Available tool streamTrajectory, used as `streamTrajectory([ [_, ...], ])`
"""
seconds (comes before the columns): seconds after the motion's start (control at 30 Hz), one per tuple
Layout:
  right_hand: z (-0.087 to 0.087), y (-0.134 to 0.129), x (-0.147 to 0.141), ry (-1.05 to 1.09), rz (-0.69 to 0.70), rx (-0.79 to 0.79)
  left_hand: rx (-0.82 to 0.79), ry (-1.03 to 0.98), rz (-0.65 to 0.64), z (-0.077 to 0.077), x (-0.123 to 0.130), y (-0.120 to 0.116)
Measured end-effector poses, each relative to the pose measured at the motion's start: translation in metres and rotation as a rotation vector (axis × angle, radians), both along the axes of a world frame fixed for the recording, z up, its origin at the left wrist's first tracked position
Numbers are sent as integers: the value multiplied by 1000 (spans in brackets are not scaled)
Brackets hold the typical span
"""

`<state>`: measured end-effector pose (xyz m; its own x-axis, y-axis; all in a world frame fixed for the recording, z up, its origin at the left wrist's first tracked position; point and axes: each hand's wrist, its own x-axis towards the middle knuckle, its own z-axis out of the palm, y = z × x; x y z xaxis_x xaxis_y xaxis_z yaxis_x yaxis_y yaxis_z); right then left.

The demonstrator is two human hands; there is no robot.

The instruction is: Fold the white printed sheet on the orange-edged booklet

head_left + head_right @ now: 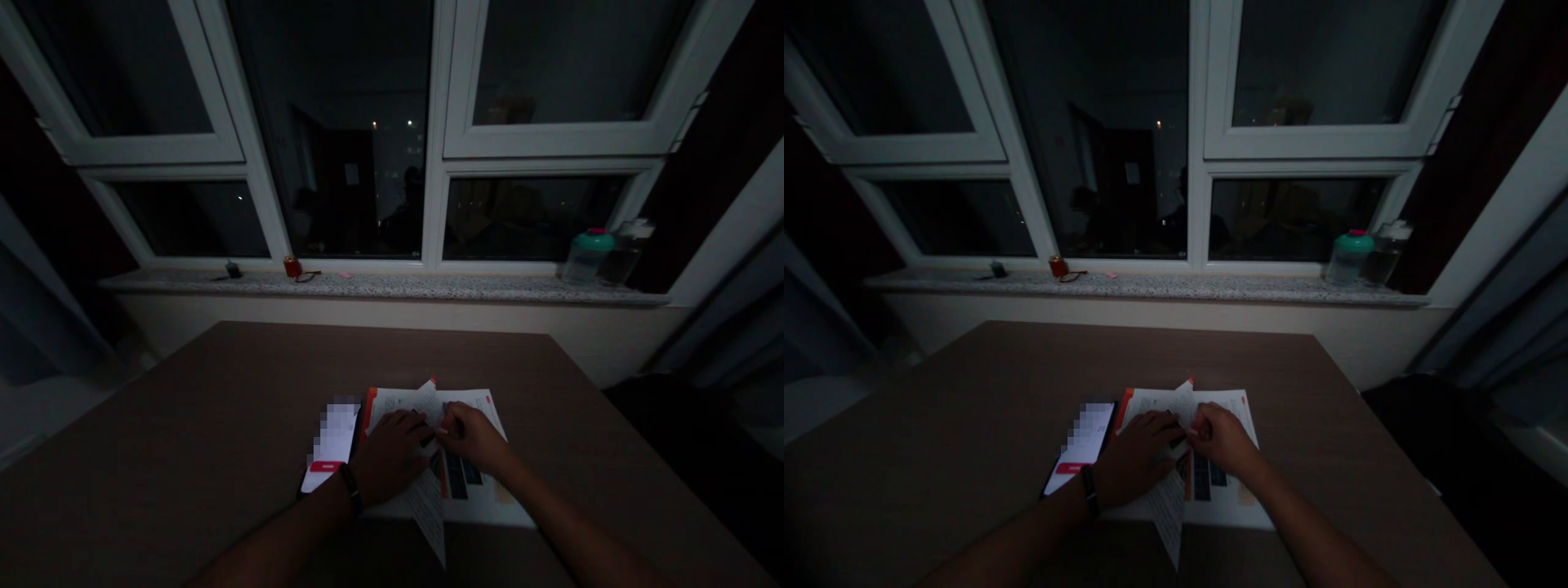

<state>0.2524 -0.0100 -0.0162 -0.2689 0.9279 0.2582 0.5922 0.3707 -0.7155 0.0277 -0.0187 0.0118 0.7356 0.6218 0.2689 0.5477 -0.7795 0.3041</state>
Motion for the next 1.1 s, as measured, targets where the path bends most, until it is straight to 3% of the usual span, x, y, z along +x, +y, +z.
streamTrajectory([
  [0.2, -1, -2, -2, -43, 75, 26, -17, -21, -1, 3, 1, 0],
  [0.37, -4, 4, -1, -41, -112, 45, 7, -18, 16, -5, -1, 3],
  [0.47, -5, 7, -1, -54, -154, 43, 3, 0, 13, -6, -2, 3],
  [0.77, -1, -5, -1, -62, 112, 34, -20, 1, -32, 8, 1, -2],
  [0.97, -2, 5, -2, -46, -92, 41, -29, 1, -35, 4, 2, 1],
  [1.1, -3, 6, -1, -23, -105, 44, -9, -18, -17, -3, -1, 2],
])
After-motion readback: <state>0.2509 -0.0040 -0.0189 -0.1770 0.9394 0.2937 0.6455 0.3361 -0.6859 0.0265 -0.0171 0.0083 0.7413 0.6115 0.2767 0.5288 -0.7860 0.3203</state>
